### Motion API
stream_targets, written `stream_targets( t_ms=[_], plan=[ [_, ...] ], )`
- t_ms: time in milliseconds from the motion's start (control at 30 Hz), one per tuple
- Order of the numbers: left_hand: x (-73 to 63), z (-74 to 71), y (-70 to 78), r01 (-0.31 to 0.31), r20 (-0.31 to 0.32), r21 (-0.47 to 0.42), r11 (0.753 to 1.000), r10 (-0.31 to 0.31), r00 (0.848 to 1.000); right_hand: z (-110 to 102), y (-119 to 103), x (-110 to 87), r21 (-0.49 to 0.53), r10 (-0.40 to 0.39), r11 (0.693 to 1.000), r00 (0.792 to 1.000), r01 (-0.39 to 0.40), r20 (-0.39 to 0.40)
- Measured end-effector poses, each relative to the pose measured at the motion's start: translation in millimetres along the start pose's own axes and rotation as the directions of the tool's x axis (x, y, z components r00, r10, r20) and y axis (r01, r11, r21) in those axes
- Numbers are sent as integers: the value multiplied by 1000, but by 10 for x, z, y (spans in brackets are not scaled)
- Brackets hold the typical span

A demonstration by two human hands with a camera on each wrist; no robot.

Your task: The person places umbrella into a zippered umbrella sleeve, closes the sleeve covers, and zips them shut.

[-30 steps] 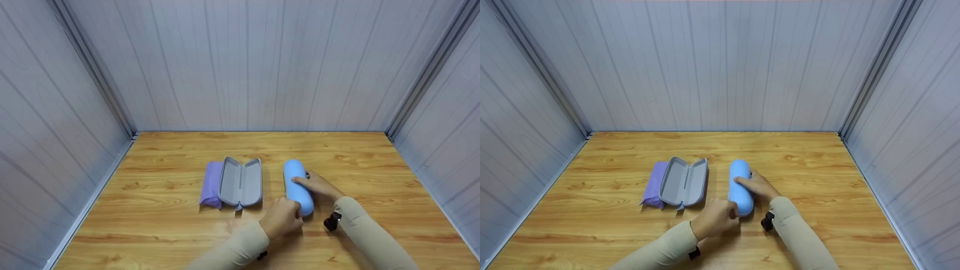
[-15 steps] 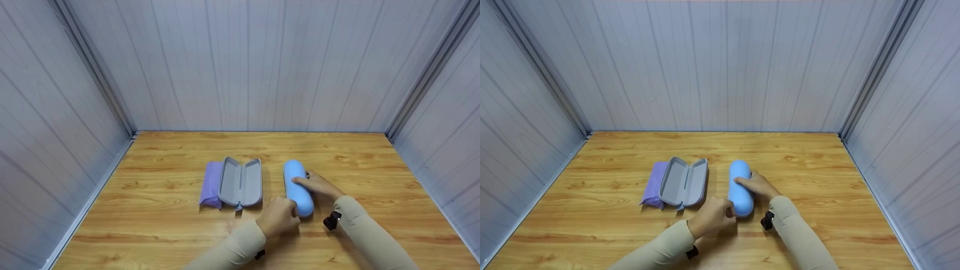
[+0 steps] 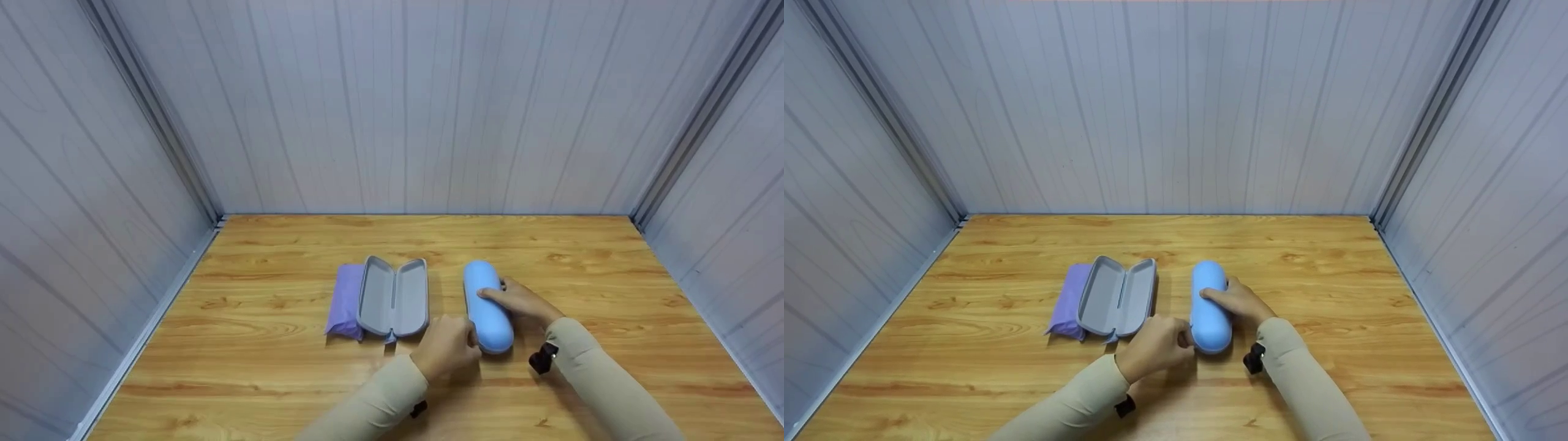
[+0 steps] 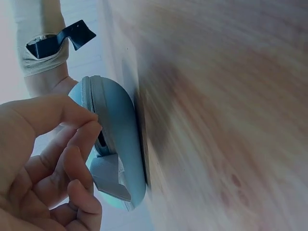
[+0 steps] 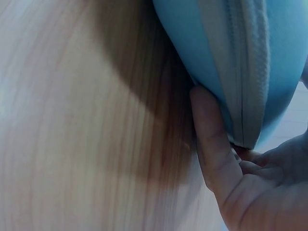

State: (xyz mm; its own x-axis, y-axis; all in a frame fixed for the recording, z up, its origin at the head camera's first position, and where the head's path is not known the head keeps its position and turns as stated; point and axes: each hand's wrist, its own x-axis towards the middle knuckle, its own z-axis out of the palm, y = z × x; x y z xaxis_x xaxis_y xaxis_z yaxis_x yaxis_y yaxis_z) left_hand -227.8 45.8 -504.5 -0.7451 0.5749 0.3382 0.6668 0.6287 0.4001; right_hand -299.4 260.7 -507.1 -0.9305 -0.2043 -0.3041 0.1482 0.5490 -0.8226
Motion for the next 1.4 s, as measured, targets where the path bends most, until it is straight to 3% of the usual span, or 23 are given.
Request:
stream_targets(
  t_ms=[233, 733, 1000, 1400],
  plan=[
    [11, -24, -45, 6, -40, 42, 999, -5, 999, -6, 5, -4, 8, -8, 1000, 1000, 8, 12],
    [51, -35, -114, 50, -50, 44, 998, -47, 998, -4, 23, -8, 27, -40, 999, 999, 40, 16],
    [66, -40, -110, 28, -69, 141, 990, -18, 997, 7, 36, 2, 29, -69, 997, 998, 69, 9],
    [77, -20, -134, 32, -90, 114, 993, -22, 996, 15, 36, -24, 56, -58, 997, 998, 56, 21]
  ],
)
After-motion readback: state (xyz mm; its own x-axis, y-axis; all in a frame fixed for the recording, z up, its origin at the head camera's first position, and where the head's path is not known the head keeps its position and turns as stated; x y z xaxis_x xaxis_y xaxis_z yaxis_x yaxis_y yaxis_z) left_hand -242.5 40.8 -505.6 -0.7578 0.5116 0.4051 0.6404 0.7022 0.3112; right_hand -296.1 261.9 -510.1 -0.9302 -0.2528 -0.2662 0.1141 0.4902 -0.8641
